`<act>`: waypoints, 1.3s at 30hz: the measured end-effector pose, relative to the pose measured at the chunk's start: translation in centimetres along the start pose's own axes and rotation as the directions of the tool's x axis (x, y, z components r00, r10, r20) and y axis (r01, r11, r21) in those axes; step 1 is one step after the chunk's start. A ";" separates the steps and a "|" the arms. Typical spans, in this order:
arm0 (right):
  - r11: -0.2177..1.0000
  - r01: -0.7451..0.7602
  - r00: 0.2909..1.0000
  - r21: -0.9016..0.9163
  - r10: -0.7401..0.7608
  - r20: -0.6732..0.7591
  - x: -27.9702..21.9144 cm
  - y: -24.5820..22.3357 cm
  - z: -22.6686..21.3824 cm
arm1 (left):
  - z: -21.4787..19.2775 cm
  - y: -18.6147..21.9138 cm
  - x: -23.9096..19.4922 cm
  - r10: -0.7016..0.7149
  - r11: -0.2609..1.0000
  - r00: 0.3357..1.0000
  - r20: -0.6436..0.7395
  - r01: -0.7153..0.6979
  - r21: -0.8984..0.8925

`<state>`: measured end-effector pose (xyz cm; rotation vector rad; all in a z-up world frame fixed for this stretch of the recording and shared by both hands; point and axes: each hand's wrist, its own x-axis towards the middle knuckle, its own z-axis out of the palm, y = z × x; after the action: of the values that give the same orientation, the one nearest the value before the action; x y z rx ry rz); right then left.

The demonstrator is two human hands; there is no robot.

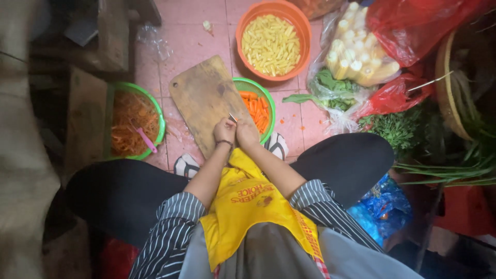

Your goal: Peeling and slicing carrots on a wooden cutting board.

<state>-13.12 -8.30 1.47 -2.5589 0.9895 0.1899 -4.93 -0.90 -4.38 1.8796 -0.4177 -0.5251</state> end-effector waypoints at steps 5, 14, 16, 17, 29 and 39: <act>0.990 -0.011 0.999 0.138 0.006 0.038 0.7 2.2 -1.6 | 2.7 -5.1 0.4 -0.302 0.848 0.945 0.126 0.326 -0.417; 0.989 -0.044 0.998 0.140 0.037 0.049 -1.3 1.1 -2.8 | -5.7 8.0 -1.2 -0.479 0.561 0.836 -0.266 0.525 0.640; 0.987 0.016 0.999 0.159 -0.011 -0.037 -1.9 -0.3 -3.7 | -5.6 8.1 -1.2 -0.488 0.585 0.840 -0.240 0.518 0.624; 0.987 0.013 0.999 0.159 -0.009 -0.031 -2.1 -1.1 -4.5 | -5.6 8.3 -1.1 -0.492 0.582 0.837 -0.238 0.520 0.625; 0.990 0.051 0.992 0.134 -0.066 0.110 -0.8 -2.6 -6.0 | -5.5 8.0 -0.2 -0.571 0.528 0.786 -0.236 0.573 0.627; 0.986 0.155 0.978 0.060 -0.145 -0.153 -1.6 -2.2 -2.3 | -5.8 8.7 -0.1 -0.573 0.521 0.790 -0.218 0.556 0.648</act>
<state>-12.84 -6.70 4.65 -2.5972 0.8329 -0.0773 -2.21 0.62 5.55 2.7755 0.0458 -0.9193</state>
